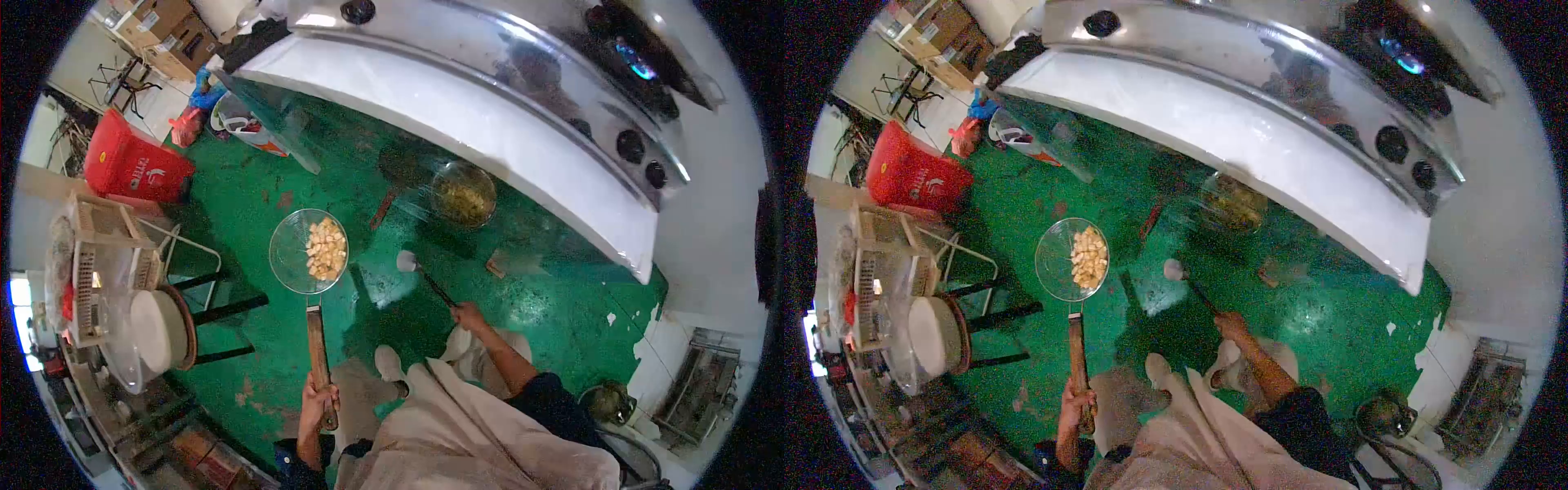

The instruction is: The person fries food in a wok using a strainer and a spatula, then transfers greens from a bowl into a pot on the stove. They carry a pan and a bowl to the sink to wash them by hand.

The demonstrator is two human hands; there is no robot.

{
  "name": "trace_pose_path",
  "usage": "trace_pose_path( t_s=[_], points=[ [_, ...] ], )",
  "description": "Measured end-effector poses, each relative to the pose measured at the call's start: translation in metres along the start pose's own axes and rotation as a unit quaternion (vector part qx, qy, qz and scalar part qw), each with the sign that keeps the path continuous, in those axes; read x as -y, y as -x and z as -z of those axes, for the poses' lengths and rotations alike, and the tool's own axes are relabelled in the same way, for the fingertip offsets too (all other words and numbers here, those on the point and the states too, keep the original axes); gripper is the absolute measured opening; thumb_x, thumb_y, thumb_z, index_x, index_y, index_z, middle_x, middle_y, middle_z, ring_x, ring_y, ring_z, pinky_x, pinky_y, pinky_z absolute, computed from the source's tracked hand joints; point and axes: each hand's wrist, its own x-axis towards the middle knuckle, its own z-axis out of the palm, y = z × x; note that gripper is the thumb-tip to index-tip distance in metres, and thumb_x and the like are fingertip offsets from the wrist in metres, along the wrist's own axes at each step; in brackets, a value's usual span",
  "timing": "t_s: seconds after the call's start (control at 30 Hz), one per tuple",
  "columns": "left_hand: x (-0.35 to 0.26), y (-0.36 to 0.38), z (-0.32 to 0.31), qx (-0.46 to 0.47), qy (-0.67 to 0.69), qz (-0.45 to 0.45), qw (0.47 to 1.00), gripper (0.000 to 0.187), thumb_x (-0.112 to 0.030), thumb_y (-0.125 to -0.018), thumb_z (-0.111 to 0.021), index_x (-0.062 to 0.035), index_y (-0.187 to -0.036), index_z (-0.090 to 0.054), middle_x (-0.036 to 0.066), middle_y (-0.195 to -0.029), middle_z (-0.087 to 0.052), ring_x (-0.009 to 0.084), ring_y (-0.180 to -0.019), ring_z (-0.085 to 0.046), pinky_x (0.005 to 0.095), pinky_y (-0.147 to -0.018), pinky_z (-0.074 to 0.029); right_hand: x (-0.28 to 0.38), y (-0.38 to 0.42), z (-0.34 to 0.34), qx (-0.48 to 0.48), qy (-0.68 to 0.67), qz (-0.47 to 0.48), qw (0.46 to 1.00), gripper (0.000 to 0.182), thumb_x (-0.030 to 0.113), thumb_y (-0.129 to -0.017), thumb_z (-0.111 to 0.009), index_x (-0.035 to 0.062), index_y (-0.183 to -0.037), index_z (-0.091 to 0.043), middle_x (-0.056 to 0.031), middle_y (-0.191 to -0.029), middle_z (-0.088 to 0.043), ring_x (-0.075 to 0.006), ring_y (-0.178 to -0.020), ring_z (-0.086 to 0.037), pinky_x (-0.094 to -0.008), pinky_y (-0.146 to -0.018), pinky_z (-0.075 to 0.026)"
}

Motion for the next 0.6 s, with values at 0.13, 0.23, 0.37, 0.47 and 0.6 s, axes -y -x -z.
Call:
trace_pose_path(
  t_s=[0.13,0.23,0.37,0.47,0.6],
  points=[
    [0.027,-0.06,0.002,0.01,-0.006,-0.014,1.0,0.035,-0.002,-0.077,-0.057,-0.0083,-0.106,-0.039,0.006,-0.066,-0.051,0.0147,-0.05,-0.052,0.0275,-0.039,-0.046,0.017,-0.083,-0.041,0.026,-0.224,-0.06,0.972,0.017,0.022,-0.086,-0.057,0.0055,-0.083,-0.06,-0.0016,-0.062,-0.052,-0.0091,-0.04,-0.04,-0.0245,-0.033,-0.027],
    [0.055,-0.094,0.003,-0.01,0.011,0.004,1.0,0.032,-0.003,-0.078,-0.058,-0.0086,-0.104,-0.039,0.005,-0.067,-0.051,0.0143,-0.049,-0.051,0.0271,-0.039,-0.046,0.032,-0.092,-0.044,0.03,-0.292,-0.002,0.956,0.017,0.022,-0.087,-0.056,0.0053,-0.091,-0.06,0.0007,-0.061,-0.05,-0.0076,-0.041,-0.039,-0.0232,-0.033,-0.026],
    [0.071,-0.131,0.003,0.005,0.019,-0.013,1.0,0.03,-0.003,-0.079,-0.058,-0.0086,-0.102,-0.038,0.004,-0.067,-0.052,0.0139,-0.05,-0.052,0.0266,-0.039,-0.046,0.078,-0.058,-0.029,0.017,-0.322,0.044,0.946,0.016,0.025,-0.085,-0.059,0.0089,-0.087,-0.055,0.001,-0.06,-0.05,-0.0077,-0.04,-0.041,-0.0223,-0.033,-0.027],
    [0.081,-0.162,0.023,0.033,0.03,-0.013,0.999,0.031,-0.002,-0.078,-0.058,-0.0082,-0.102,-0.038,0.004,-0.067,-0.052,0.0139,-0.05,-0.052,0.0266,-0.04,-0.046,0.095,-0.045,-0.029,-0.008,-0.321,0.094,0.942,0.021,0.022,-0.088,-0.056,0.0076,-0.103,-0.059,0.0027,-0.062,-0.049,-0.0051,-0.042,-0.037,-0.0204,-0.035,-0.024],
    [0.092,-0.211,0.035,0.099,0.005,-0.011,0.995,0.032,-0.001,-0.078,-0.058,-0.0076,-0.102,-0.038,0.005,-0.067,-0.052,0.0141,-0.05,-0.052,0.0271,-0.04,-0.047,0.136,-0.035,-0.016,-0.007,-0.294,0.134,0.946,0.023,0.022,-0.088,-0.056,0.0072,-0.106,-0.058,0.0026,-0.064,-0.049,-0.0047,-0.043,-0.035,-0.0207,-0.036,-0.022]
  ],
)
